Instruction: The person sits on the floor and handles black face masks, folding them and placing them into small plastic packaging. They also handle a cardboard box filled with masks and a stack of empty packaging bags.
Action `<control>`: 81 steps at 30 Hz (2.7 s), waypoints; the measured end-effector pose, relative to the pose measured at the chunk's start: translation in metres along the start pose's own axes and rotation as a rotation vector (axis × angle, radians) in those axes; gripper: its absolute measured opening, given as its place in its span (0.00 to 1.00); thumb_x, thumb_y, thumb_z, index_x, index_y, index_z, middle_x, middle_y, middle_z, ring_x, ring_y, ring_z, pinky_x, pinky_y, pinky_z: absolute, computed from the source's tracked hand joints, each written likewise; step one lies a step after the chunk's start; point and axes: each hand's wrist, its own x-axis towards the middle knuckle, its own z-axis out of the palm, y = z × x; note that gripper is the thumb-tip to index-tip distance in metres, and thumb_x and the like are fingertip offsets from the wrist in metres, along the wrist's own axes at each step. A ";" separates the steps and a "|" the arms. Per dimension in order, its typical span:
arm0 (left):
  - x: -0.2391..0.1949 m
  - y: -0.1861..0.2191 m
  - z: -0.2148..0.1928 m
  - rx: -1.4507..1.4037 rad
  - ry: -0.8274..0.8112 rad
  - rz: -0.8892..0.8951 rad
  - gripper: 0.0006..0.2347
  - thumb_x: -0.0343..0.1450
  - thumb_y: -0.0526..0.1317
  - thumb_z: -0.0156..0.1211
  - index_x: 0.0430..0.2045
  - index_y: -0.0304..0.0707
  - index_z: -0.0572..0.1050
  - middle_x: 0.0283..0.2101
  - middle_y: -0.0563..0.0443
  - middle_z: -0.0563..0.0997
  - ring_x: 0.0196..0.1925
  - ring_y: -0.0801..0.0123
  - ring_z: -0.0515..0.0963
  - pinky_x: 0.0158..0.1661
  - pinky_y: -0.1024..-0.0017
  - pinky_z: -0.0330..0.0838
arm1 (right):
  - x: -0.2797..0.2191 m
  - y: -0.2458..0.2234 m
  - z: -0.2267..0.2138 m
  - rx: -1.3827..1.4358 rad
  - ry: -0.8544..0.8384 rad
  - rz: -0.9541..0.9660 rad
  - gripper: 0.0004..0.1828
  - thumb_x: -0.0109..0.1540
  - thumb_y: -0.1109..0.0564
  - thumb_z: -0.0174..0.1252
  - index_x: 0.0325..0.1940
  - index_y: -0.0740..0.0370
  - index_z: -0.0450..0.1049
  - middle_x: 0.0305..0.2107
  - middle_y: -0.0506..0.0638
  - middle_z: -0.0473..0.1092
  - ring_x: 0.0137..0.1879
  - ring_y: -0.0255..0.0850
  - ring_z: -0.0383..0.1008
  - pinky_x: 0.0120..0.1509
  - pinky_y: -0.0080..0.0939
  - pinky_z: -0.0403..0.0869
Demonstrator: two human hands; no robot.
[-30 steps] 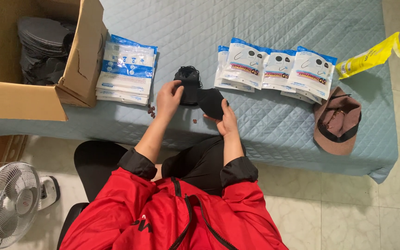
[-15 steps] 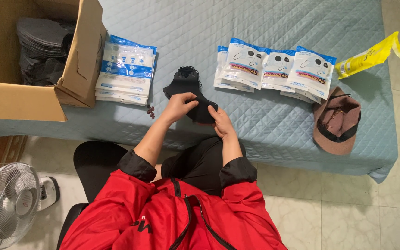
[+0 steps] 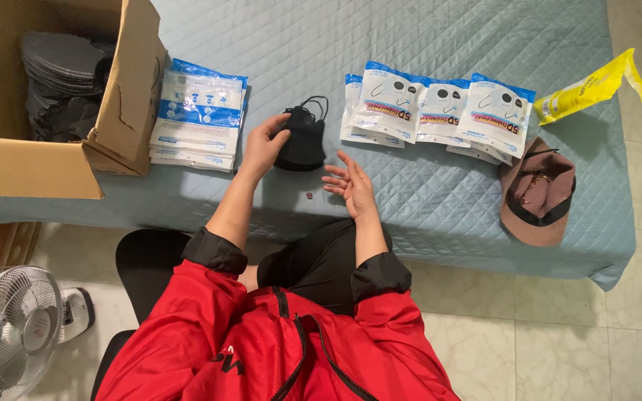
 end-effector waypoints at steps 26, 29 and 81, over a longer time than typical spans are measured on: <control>0.000 -0.003 0.013 0.421 -0.177 -0.326 0.27 0.64 0.51 0.75 0.49 0.29 0.75 0.48 0.32 0.79 0.56 0.37 0.76 0.53 0.47 0.72 | 0.011 0.010 -0.012 -0.102 0.191 -0.075 0.25 0.68 0.46 0.60 0.67 0.55 0.70 0.54 0.61 0.75 0.50 0.51 0.82 0.46 0.50 0.86; -0.014 0.022 0.014 0.358 -0.165 -0.285 0.25 0.64 0.51 0.75 0.47 0.34 0.75 0.48 0.33 0.80 0.56 0.36 0.77 0.53 0.47 0.72 | 0.012 0.010 -0.015 -0.114 0.192 -0.152 0.27 0.68 0.45 0.60 0.70 0.56 0.67 0.56 0.60 0.74 0.54 0.48 0.80 0.49 0.48 0.85; -0.263 -0.026 -0.178 -0.447 -0.005 -0.564 0.21 0.60 0.31 0.78 0.47 0.34 0.81 0.30 0.51 0.84 0.30 0.76 0.81 0.27 0.80 0.78 | 0.081 0.110 0.213 -1.543 -0.225 -0.620 0.16 0.66 0.43 0.61 0.57 0.42 0.79 0.51 0.43 0.76 0.59 0.45 0.75 0.61 0.46 0.74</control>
